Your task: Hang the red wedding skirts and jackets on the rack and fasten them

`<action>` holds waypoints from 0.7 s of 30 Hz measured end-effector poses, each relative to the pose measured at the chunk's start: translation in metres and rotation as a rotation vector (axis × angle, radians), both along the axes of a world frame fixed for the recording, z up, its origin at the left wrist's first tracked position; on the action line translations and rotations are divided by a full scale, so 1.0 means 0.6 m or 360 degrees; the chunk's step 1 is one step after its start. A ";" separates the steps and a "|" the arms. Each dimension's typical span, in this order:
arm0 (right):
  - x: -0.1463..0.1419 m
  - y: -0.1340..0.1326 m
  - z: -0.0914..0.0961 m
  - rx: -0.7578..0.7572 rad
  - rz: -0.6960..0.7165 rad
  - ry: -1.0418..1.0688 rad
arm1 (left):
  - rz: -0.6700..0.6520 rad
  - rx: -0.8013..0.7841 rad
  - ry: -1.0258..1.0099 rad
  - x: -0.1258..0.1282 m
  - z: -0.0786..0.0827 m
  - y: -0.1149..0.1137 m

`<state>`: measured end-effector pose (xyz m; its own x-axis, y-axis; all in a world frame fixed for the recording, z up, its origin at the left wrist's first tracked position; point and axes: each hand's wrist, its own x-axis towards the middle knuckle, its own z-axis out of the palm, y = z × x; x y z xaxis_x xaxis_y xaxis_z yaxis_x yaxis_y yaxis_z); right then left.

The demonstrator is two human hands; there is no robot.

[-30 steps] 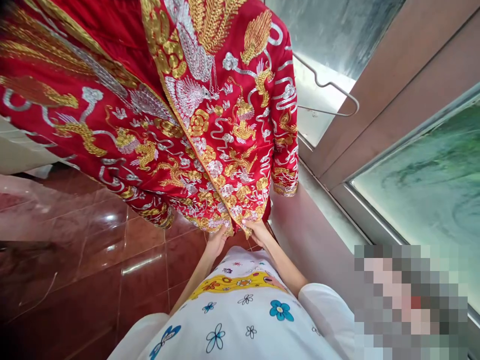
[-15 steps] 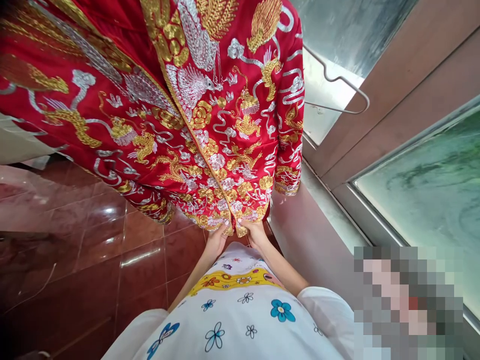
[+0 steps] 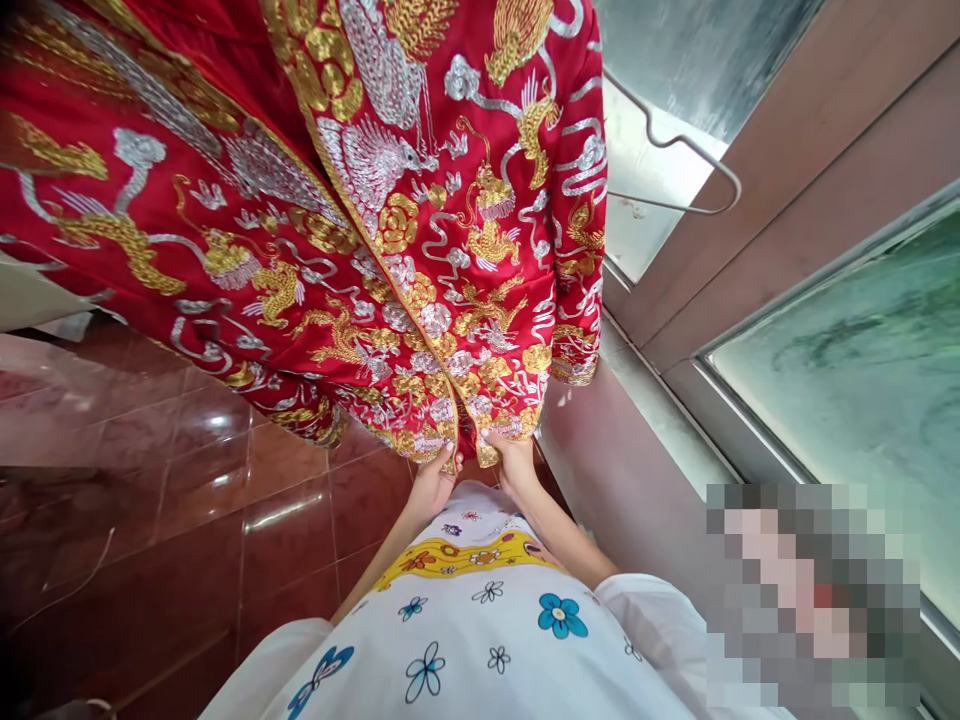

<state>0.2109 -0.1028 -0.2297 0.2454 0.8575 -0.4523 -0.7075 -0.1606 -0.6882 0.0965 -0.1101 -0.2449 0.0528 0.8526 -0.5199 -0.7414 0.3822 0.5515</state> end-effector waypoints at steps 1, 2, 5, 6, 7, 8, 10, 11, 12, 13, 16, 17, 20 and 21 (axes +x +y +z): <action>0.000 -0.001 0.002 0.0006 -0.0004 0.0001 | 0.0004 0.0005 0.0000 0.002 0.002 -0.001; -0.001 -0.002 0.003 0.0015 0.0003 0.0000 | 0.0012 0.0013 0.0001 0.005 0.005 -0.002; -0.005 -0.009 0.009 0.0022 0.0037 -0.0006 | 0.0018 0.0067 0.0019 0.017 0.012 -0.003; -0.007 -0.010 0.010 0.0011 0.0038 -0.0010 | 0.0013 0.0085 0.0024 0.020 0.013 -0.002; -0.008 -0.012 0.011 -0.0002 0.0037 -0.0015 | 0.0002 0.0098 0.0031 0.022 0.014 -0.002; -0.009 -0.013 0.012 -0.0014 0.0037 -0.0022 | -0.0013 0.0105 0.0040 0.023 0.015 -0.002; -0.011 -0.015 0.013 -0.0027 0.0050 -0.0041 | -0.0041 0.0105 0.0069 0.023 0.014 -0.002; -0.011 -0.015 0.013 -0.0029 0.0054 -0.0052 | -0.0055 0.0114 0.0085 0.023 0.013 -0.002; -0.011 -0.015 0.013 -0.0030 0.0054 -0.0063 | -0.0067 0.0130 0.0096 0.022 0.012 -0.002; -0.011 -0.015 0.013 -0.0032 0.0048 -0.0073 | -0.0076 0.0152 0.0100 0.021 0.010 -0.003; -0.011 -0.016 0.015 -0.0038 0.0028 -0.0080 | -0.0104 0.0165 0.0086 0.020 0.007 -0.003; -0.011 -0.016 0.015 -0.0038 0.0030 -0.0074 | -0.0106 0.0147 0.0083 0.020 0.007 -0.003; -0.011 -0.019 0.016 -0.0047 0.0050 -0.0040 | -0.0086 0.0101 0.0082 0.020 0.007 -0.003; -0.011 -0.019 0.015 -0.0052 0.0045 -0.0030 | -0.0081 0.0102 0.0080 0.020 0.007 -0.002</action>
